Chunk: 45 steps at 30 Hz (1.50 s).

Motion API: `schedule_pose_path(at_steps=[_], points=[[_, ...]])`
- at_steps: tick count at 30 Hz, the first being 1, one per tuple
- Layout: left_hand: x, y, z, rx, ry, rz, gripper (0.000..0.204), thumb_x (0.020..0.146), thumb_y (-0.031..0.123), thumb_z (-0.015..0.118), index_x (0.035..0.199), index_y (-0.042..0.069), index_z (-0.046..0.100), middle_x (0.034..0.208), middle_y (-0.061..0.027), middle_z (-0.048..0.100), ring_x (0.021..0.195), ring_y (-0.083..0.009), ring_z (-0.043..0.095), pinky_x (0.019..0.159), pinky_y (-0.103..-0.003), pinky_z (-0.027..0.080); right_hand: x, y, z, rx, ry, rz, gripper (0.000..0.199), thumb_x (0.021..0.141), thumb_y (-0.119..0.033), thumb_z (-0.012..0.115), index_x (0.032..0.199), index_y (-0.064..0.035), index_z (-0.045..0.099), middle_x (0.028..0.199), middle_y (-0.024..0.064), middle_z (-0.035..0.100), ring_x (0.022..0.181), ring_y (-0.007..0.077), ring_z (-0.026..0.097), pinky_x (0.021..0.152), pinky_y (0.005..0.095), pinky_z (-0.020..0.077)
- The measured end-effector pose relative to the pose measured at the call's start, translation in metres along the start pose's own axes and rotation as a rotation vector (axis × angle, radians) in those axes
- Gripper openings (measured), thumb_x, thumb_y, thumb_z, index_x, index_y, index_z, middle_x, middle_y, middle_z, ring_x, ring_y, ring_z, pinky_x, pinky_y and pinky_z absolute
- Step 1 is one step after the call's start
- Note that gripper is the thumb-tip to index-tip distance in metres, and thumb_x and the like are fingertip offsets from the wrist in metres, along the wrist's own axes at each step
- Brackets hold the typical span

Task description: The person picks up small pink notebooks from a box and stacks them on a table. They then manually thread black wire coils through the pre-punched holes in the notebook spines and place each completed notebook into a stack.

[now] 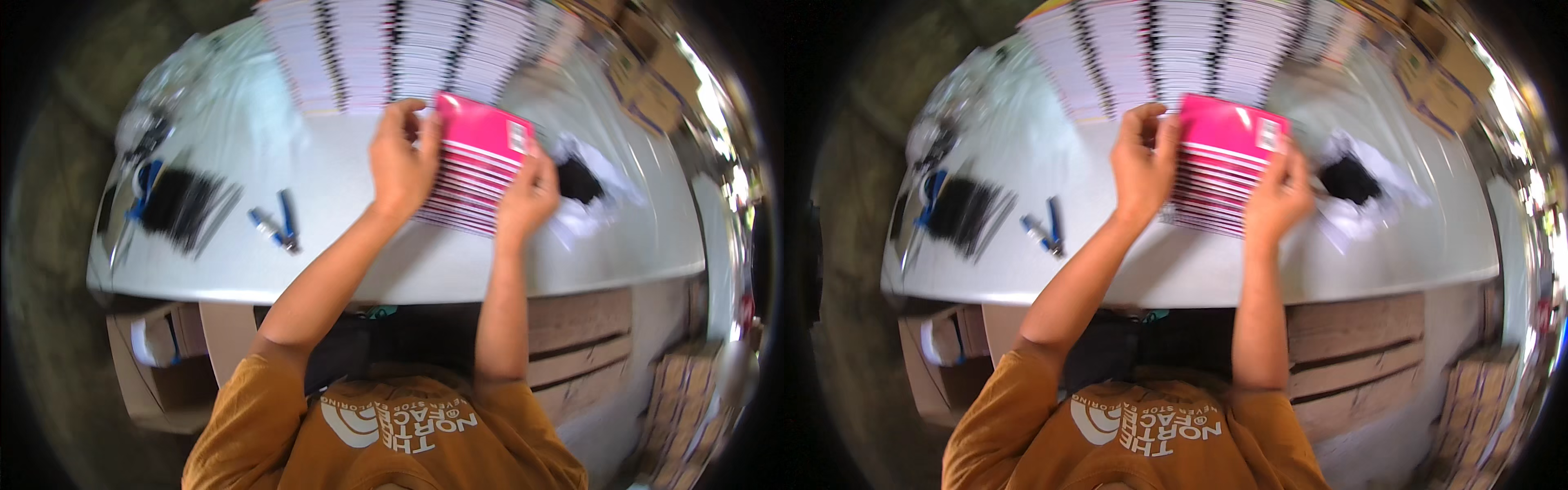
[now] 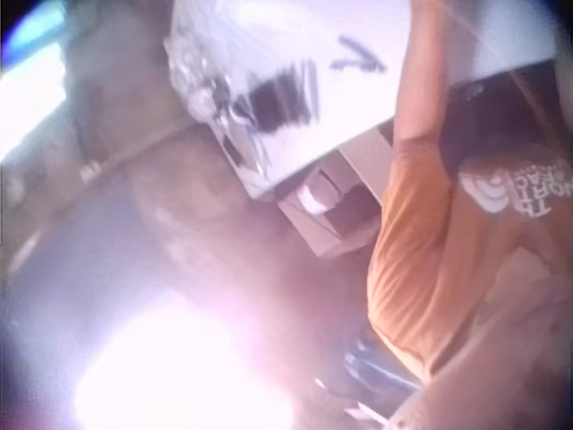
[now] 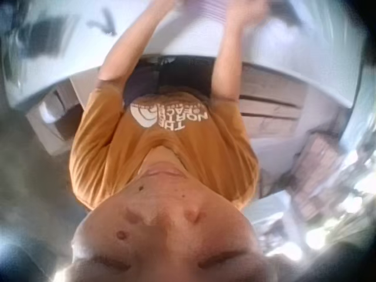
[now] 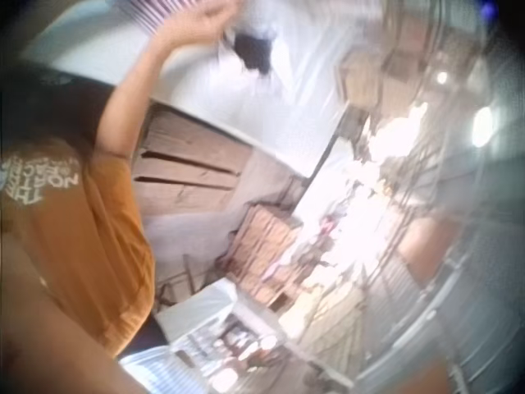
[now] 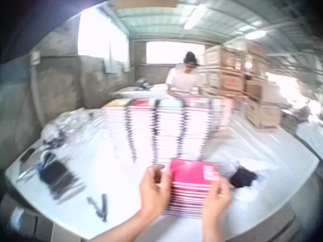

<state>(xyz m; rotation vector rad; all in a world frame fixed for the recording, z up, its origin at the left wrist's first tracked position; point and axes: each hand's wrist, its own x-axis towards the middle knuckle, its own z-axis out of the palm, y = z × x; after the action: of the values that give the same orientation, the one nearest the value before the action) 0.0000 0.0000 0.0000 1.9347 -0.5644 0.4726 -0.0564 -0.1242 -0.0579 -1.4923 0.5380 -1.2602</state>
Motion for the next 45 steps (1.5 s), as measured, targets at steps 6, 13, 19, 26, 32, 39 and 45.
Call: schedule_pose_path(at_steps=[6, 13, 19, 26, 32, 39, 45], points=[[-0.130, -0.019, -0.081, 0.043, 0.323, 0.183, 0.027, 0.077, 0.004, 0.066, 0.102, -0.002, 0.056, 0.099, -0.0156, 0.058, 0.092, -0.0263, 0.055, 0.082, -0.035, 0.043, 0.071, -0.001, -0.096, -0.475, -0.231, -0.533, 0.039, 0.096, -0.024, 0.040, 0.116, 0.0038, 0.059, 0.117, 0.0172, 0.060, 0.110, 0.0295, 0.056, 0.098, 0.0366, 0.0390], [-0.315, -0.110, -0.301, 0.372, 1.063, -0.755, 0.026, 0.088, 0.012, 0.057, 0.110, -0.003, 0.056, 0.099, -0.0073, 0.059, 0.091, -0.0155, 0.055, 0.083, -0.027, 0.043, -0.032, -0.026, -0.071, -0.414, -0.398, -0.971, 0.044, 0.099, -0.027, 0.035, 0.118, 0.0074, 0.054, 0.119, 0.0205, 0.058, 0.109, 0.0337, 0.055, 0.095, 0.0419, 0.0420], [-0.381, -0.233, -0.344, -0.128, 1.151, -1.538, 0.026, 0.086, 0.011, 0.048, 0.108, 0.002, 0.058, 0.099, -0.0132, 0.058, 0.086, -0.0249, 0.055, 0.069, -0.039, 0.047, -0.180, -0.051, 0.014, -0.090, -1.202, -0.777, 0.031, 0.092, -0.014, 0.050, 0.115, 0.0056, 0.049, 0.116, 0.0201, 0.060, 0.118, 0.0400, 0.046, 0.099, 0.0460, 0.0366], [-0.322, -0.261, -0.339, 0.048, 1.918, -1.983, 0.053, 0.078, 0.012, 0.056, 0.128, 0.000, 0.042, 0.130, -0.0206, 0.046, 0.121, -0.0393, 0.043, 0.101, -0.042, 0.036, -0.251, -0.061, 0.065, -0.467, -1.554, -0.775, 0.052, 0.086, -0.026, 0.057, 0.131, -0.0024, 0.045, 0.142, 0.0166, 0.039, 0.134, 0.0370, 0.029, 0.106, 0.0467, 0.0243], [-0.412, -0.199, -0.354, 0.134, 1.856, -1.362, 0.062, 0.078, 0.012, 0.056, 0.134, -0.003, 0.035, 0.126, -0.0203, 0.046, 0.119, -0.0306, 0.043, 0.099, -0.038, 0.036, -0.255, -0.051, 0.055, -0.584, -1.555, -0.890, 0.052, 0.086, -0.032, 0.057, 0.129, -0.0059, 0.048, 0.141, 0.0152, 0.039, 0.131, 0.0366, 0.034, 0.104, 0.0463, 0.0278], [-0.439, -0.245, -0.387, -0.553, 2.221, -1.332, 0.035, 0.083, 0.017, 0.052, 0.115, 0.002, 0.053, 0.101, -0.0118, 0.059, 0.079, -0.0169, 0.052, 0.071, -0.035, 0.041, -0.265, -0.052, 0.058, -0.608, -1.439, -1.039, 0.049, 0.085, -0.030, 0.059, 0.127, -0.0067, 0.050, 0.138, 0.0147, 0.043, 0.127, 0.0362, 0.039, 0.100, 0.0452, 0.0338], [-0.481, -0.309, -0.353, -0.503, 0.795, -1.975, 0.060, 0.081, 0.028, 0.063, 0.131, 0.002, 0.042, 0.134, -0.0191, 0.043, 0.119, -0.0354, 0.043, 0.096, -0.052, 0.036, -0.262, -0.051, 0.061, -0.607, -1.470, -1.060, 0.049, 0.085, -0.030, 0.058, 0.127, -0.0058, 0.049, 0.137, 0.0165, 0.043, 0.125, 0.0381, 0.041, 0.098, 0.0465, 0.0350]])
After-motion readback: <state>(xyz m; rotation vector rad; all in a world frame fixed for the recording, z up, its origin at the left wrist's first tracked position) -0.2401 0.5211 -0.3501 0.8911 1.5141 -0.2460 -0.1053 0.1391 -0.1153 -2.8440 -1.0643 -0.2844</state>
